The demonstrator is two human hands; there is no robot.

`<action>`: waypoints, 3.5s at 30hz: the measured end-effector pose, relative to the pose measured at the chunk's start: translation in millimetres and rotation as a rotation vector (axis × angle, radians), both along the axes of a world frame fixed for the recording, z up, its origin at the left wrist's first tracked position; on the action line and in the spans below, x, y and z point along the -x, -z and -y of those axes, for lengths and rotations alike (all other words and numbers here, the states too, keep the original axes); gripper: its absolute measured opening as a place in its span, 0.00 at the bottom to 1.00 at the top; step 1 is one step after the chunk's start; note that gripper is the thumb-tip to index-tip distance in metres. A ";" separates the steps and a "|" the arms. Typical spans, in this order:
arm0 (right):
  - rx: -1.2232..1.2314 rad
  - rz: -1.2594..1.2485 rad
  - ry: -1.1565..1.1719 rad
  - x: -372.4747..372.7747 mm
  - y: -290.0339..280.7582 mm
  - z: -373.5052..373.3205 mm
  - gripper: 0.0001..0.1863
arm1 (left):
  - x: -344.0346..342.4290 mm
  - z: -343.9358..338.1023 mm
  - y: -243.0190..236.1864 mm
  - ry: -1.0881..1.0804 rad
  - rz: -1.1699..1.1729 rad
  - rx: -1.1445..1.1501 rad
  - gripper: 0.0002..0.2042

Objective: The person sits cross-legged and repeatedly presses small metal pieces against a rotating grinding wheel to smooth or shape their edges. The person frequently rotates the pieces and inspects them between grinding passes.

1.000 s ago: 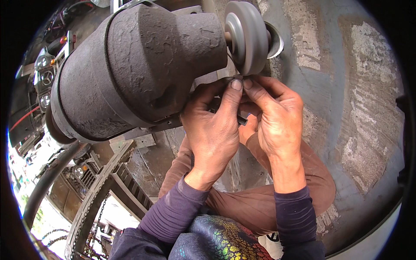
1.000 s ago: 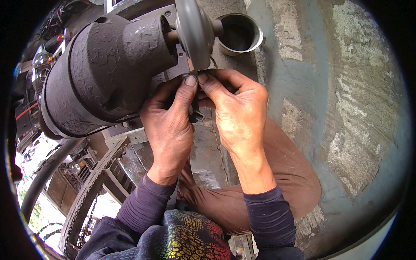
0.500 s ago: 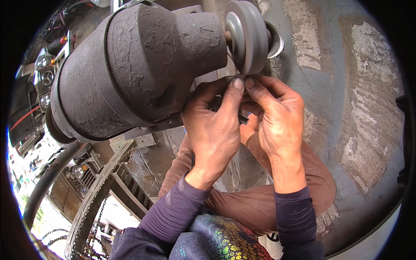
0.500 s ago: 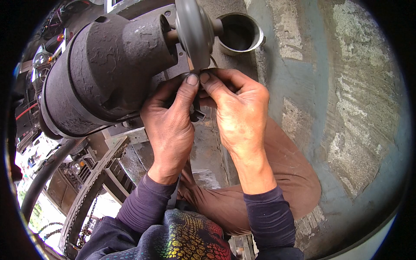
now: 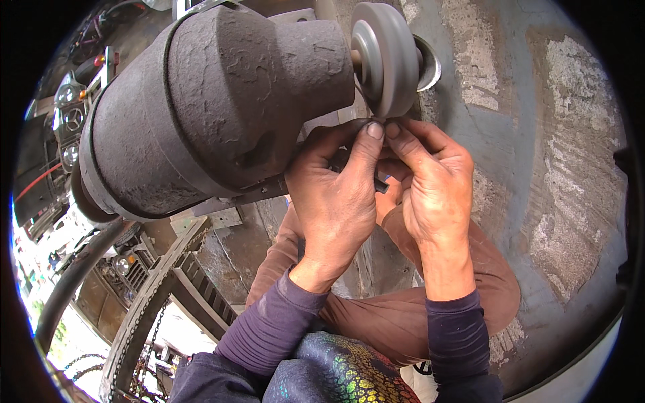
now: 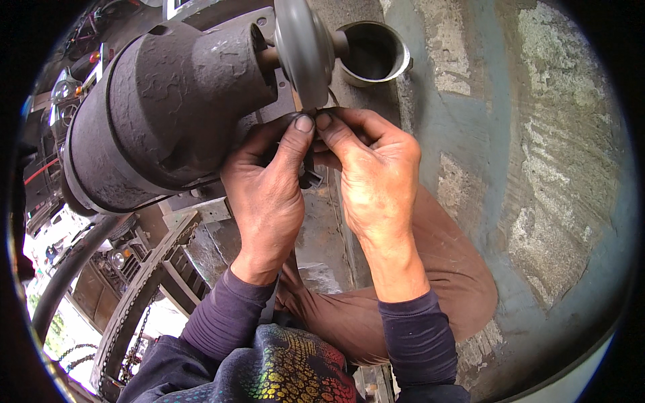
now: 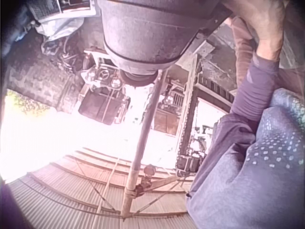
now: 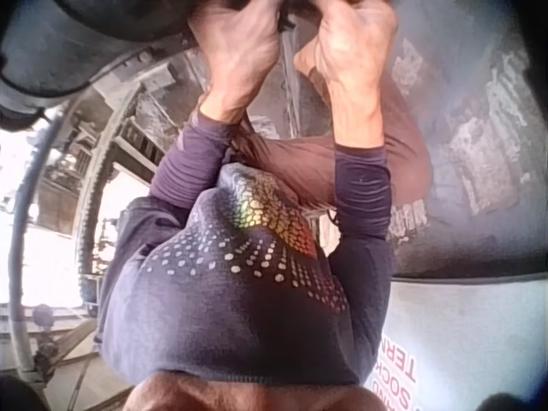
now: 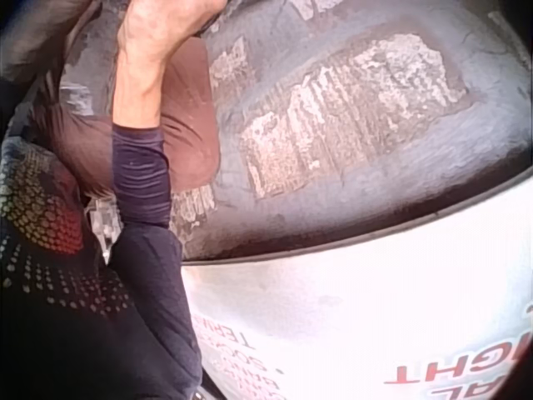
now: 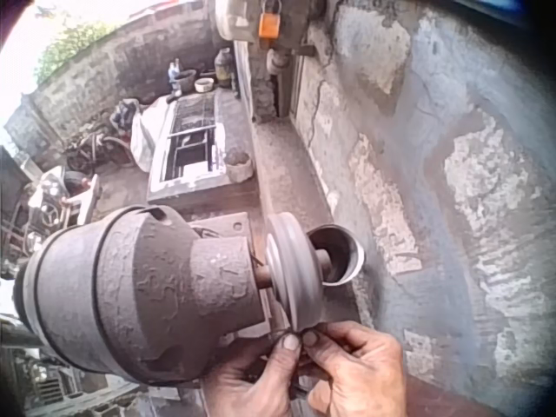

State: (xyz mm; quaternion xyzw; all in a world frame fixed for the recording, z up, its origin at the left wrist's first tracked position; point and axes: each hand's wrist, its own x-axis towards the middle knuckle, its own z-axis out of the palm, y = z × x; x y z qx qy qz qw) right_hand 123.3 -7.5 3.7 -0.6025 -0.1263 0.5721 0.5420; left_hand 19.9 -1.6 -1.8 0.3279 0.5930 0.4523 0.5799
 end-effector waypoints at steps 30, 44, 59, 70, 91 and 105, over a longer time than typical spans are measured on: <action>-0.014 -0.028 0.029 -2.0 3.3 1.8 0.08 | -1.2 -2.0 -2.7 0.014 0.079 0.033 0.11; 0.001 0.004 -0.001 1.4 0.0 -0.4 0.08 | 1.1 -0.3 -3.4 0.007 -0.016 0.025 0.11; -0.011 0.033 -0.033 4.1 -0.8 -2.3 0.08 | 1.4 4.2 -0.1 -0.045 0.001 0.041 0.11; -0.011 0.047 -0.043 4.1 -1.2 -2.7 0.08 | 0.3 3.6 1.6 -0.063 0.008 0.002 0.10; 0.028 0.038 -0.061 -5.0 -0.1 1.5 0.12 | -2.3 -1.0 -1.9 0.008 0.034 0.009 0.11; 0.001 -0.014 0.033 -0.3 1.0 -0.1 0.07 | -1.8 -1.2 -2.6 -0.002 0.053 0.052 0.11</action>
